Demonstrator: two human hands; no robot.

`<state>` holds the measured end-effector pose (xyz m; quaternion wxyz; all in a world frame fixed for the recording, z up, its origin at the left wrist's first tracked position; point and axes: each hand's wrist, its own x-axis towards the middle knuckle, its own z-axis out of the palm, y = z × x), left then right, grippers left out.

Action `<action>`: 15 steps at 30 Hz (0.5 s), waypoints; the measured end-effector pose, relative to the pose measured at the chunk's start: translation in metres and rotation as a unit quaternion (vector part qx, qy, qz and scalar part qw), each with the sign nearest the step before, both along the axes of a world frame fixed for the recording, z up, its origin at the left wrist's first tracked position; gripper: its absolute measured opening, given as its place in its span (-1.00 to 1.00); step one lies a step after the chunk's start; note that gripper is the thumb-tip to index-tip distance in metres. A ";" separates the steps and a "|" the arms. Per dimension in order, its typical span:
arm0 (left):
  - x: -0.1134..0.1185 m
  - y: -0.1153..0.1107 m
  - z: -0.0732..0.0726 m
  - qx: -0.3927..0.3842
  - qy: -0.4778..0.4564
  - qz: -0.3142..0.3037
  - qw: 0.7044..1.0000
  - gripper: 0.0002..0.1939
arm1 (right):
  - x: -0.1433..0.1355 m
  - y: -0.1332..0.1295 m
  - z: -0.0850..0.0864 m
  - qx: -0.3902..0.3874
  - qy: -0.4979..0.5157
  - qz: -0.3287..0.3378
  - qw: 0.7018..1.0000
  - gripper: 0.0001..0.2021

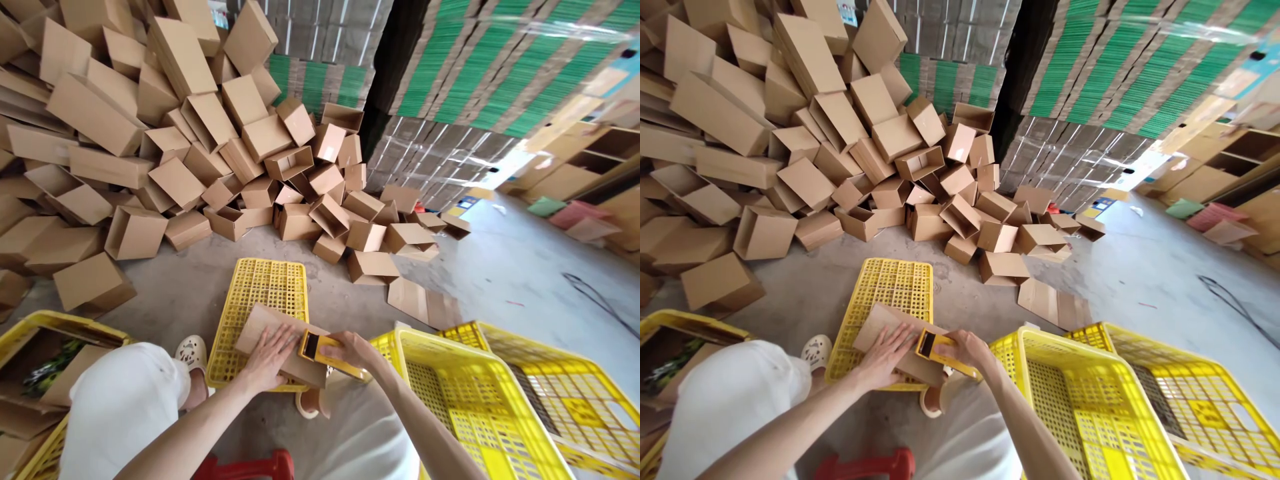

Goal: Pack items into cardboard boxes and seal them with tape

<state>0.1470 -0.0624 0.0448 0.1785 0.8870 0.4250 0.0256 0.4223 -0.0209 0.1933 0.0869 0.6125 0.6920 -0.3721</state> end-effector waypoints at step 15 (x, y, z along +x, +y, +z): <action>-0.019 0.059 0.019 0.015 0.087 -0.089 0.992 0.55 | -0.014 0.002 -0.001 -0.008 0.057 0.026 0.998 -0.47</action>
